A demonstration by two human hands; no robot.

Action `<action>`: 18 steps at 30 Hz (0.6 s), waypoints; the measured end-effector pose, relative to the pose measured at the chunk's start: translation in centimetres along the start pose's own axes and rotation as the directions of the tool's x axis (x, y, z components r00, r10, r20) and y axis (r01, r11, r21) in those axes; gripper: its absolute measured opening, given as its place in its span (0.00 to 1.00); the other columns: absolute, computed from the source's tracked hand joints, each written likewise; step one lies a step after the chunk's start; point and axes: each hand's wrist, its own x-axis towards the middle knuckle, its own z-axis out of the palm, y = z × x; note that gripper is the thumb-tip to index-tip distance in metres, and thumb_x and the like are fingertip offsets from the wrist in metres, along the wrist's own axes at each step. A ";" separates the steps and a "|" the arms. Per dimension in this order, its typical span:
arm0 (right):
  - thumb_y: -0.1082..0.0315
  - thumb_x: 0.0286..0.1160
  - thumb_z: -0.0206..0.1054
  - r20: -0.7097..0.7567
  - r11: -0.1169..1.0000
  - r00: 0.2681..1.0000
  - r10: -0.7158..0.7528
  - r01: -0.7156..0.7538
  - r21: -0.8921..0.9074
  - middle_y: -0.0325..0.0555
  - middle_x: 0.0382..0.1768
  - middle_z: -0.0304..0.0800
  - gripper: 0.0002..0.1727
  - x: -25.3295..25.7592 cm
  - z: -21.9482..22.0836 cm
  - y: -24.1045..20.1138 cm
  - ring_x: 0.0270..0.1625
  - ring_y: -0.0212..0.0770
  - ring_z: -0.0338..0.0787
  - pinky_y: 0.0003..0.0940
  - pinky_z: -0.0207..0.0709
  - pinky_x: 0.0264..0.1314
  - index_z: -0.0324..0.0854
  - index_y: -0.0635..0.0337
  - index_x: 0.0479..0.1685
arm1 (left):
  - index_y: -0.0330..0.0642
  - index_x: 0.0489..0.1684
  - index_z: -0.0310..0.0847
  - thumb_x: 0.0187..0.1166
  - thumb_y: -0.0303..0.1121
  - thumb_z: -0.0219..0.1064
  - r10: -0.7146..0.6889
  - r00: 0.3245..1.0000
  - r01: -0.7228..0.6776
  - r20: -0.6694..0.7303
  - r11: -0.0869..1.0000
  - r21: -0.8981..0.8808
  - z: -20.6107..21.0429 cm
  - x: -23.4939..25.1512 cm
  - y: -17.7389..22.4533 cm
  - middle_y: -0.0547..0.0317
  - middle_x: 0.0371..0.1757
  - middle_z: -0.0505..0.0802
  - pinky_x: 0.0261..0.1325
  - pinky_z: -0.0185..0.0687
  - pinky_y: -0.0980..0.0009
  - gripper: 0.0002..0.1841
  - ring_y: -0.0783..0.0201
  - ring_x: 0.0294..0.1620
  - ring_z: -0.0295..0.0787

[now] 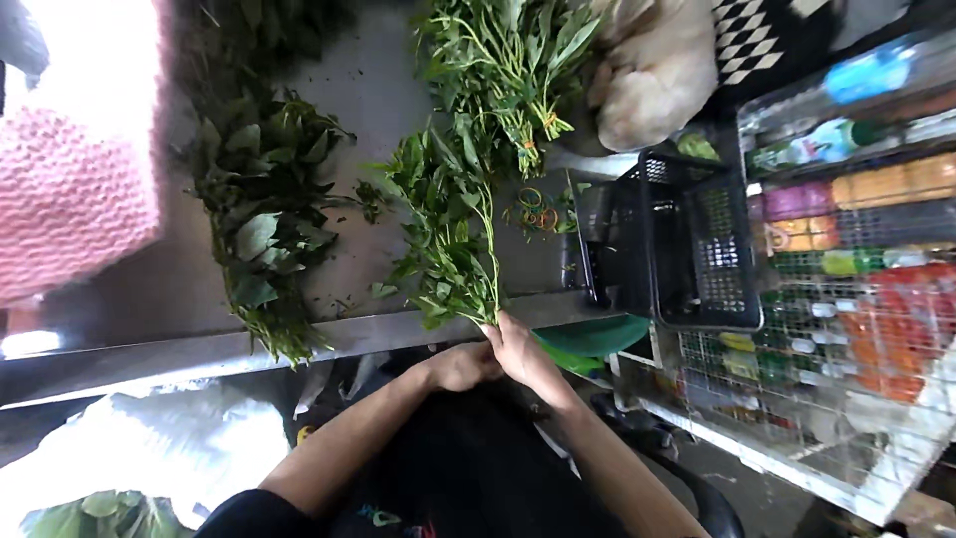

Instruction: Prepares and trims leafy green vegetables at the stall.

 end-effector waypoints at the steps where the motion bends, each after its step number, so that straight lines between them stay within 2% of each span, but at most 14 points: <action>1: 0.55 0.95 0.48 0.033 1.000 0.999 -0.014 0.014 -0.009 0.65 0.74 0.78 0.28 0.1 -0.6 0.6 0.78 0.57 0.79 0.51 0.69 0.82 0.65 0.70 0.81 | 0.33 0.71 0.79 0.89 0.41 0.60 -0.011 0.999 0.005 0.038 0.991 0.134 -0.1 -0.1 0.9 0.39 0.62 0.90 0.74 0.75 0.44 0.22 0.48 0.65 0.87; 3: 0.55 0.96 0.48 0.059 0.998 0.997 -0.056 0.056 0.001 0.65 0.71 0.80 0.28 0.4 -1.7 1.9 0.75 0.57 0.81 0.53 0.71 0.80 0.66 0.68 0.81 | 0.39 0.65 0.87 0.88 0.46 0.62 -0.074 0.997 0.068 0.003 0.925 0.374 -0.2 -0.7 3.3 0.41 0.60 0.93 0.72 0.76 0.38 0.21 0.43 0.65 0.88; 5: 0.58 0.95 0.50 0.041 0.991 0.990 -0.132 0.132 0.010 0.65 0.69 0.82 0.26 0.3 -3.2 3.4 0.73 0.57 0.83 0.54 0.73 0.79 0.68 0.67 0.80 | 0.44 0.62 0.88 0.85 0.44 0.65 -0.005 0.978 0.113 -0.209 0.854 0.509 0.3 -1.1 5.9 0.44 0.60 0.92 0.68 0.79 0.38 0.17 0.43 0.65 0.88; 6: 0.61 0.93 0.53 0.023 0.983 0.983 -0.184 0.184 -0.004 0.65 0.69 0.83 0.25 -0.1 -4.0 4.3 0.73 0.57 0.84 0.53 0.73 0.79 0.68 0.68 0.80 | 0.46 0.67 0.85 0.83 0.40 0.67 0.079 0.949 0.107 -0.307 0.831 0.546 1.0 -1.0 7.1 0.45 0.66 0.90 0.70 0.79 0.42 0.18 0.43 0.70 0.85; 7: 0.65 0.89 0.57 0.009 0.972 0.972 -0.234 0.234 -0.028 0.65 0.71 0.82 0.25 -0.6 -4.9 4.9 0.74 0.56 0.83 0.51 0.71 0.81 0.69 0.69 0.80 | 0.49 0.73 0.81 0.78 0.36 0.71 0.166 0.911 0.097 -0.376 0.803 0.588 1.5 -0.5 8.2 0.45 0.72 0.86 0.74 0.77 0.45 0.23 0.43 0.75 0.81; 8: 0.66 0.87 0.60 0.007 0.962 0.964 -0.265 0.265 -0.071 0.65 0.72 0.81 0.26 -1.3 -6.1 5.0 0.77 0.55 0.81 0.49 0.69 0.84 0.70 0.70 0.80 | 0.52 0.79 0.76 0.73 0.34 0.75 0.251 0.873 0.085 -0.417 0.765 0.638 1.8 0.3 9.2 0.45 0.77 0.82 0.77 0.74 0.45 0.31 0.42 0.79 0.76; 10: 0.64 0.87 0.61 0.023 0.945 0.964 -0.264 0.263 -0.193 0.67 0.70 0.84 0.24 -2.5 -8.5 4.6 0.77 0.58 0.81 0.51 0.68 0.84 0.75 0.72 0.75 | 0.56 0.87 0.67 0.67 0.34 0.80 0.393 0.820 0.075 -0.417 0.648 0.758 1.9 2.6 10.5 0.47 0.86 0.74 0.86 0.59 0.39 0.42 0.41 0.88 0.64; 11: 0.64 0.87 0.61 0.025 0.939 0.964 -0.263 0.262 -0.224 0.67 0.66 0.86 0.22 -2.9 -9.7 4.6 0.74 0.59 0.83 0.53 0.70 0.81 0.79 0.72 0.70 | 0.54 0.90 0.64 0.70 0.35 0.79 0.418 0.816 0.079 -0.400 0.604 0.793 1.7 3.8 11.0 0.47 0.88 0.71 0.89 0.49 0.35 0.42 0.41 0.91 0.58; 12: 0.64 0.87 0.61 0.006 0.935 0.958 -0.288 0.283 -0.213 0.66 0.63 0.87 0.19 -3.1 -10.6 5.1 0.70 0.59 0.85 0.54 0.73 0.78 0.81 0.71 0.65 | 0.51 0.90 0.63 0.75 0.37 0.75 0.430 0.812 0.091 -0.394 0.574 0.814 1.4 4.9 11.5 0.48 0.87 0.73 0.90 0.42 0.32 0.39 0.42 0.92 0.57; 14: 0.63 0.89 0.58 -0.082 0.895 0.894 -0.441 0.431 -0.113 0.63 0.61 0.86 0.20 -3.2 -12.0 7.0 0.64 0.56 0.88 0.52 0.78 0.72 0.81 0.69 0.67 | 0.43 0.82 0.72 0.83 0.33 0.65 0.451 0.791 0.117 -0.414 0.552 0.825 0.3 6.6 11.8 0.47 0.77 0.84 0.91 0.39 0.33 0.26 0.44 0.88 0.66; 15: 0.59 0.89 0.58 -0.143 0.849 0.838 -0.527 0.526 -0.044 0.60 0.60 0.88 0.23 -2.9 -12.5 8.3 0.56 0.51 0.91 0.49 0.83 0.65 0.80 0.67 0.72 | 0.40 0.74 0.79 0.85 0.31 0.61 0.465 0.773 0.129 -0.432 0.552 0.824 -0.3 7.0 11.7 0.47 0.70 0.89 0.92 0.41 0.35 0.19 0.45 0.84 0.72; 17: 0.47 0.87 0.57 -0.232 0.743 0.737 -0.635 0.665 0.080 0.51 0.59 0.89 0.33 -1.7 -13.3 10.7 0.42 0.37 0.91 0.37 0.88 0.47 0.72 0.59 0.84 | 0.36 0.62 0.83 0.87 0.30 0.58 0.445 0.763 0.158 -0.468 0.574 0.803 -1.5 6.9 11.6 0.45 0.63 0.91 0.92 0.46 0.39 0.13 0.47 0.76 0.82; 18: 0.43 0.86 0.56 -0.259 0.721 0.719 -0.645 0.685 0.108 0.49 0.64 0.88 0.37 -0.9 -13.6 11.8 0.45 0.36 0.92 0.35 0.89 0.48 0.67 0.57 0.88 | 0.34 0.61 0.82 0.87 0.30 0.58 0.396 0.773 0.174 -0.496 0.619 0.766 -2.0 6.4 11.9 0.43 0.63 0.91 0.92 0.48 0.42 0.13 0.47 0.75 0.83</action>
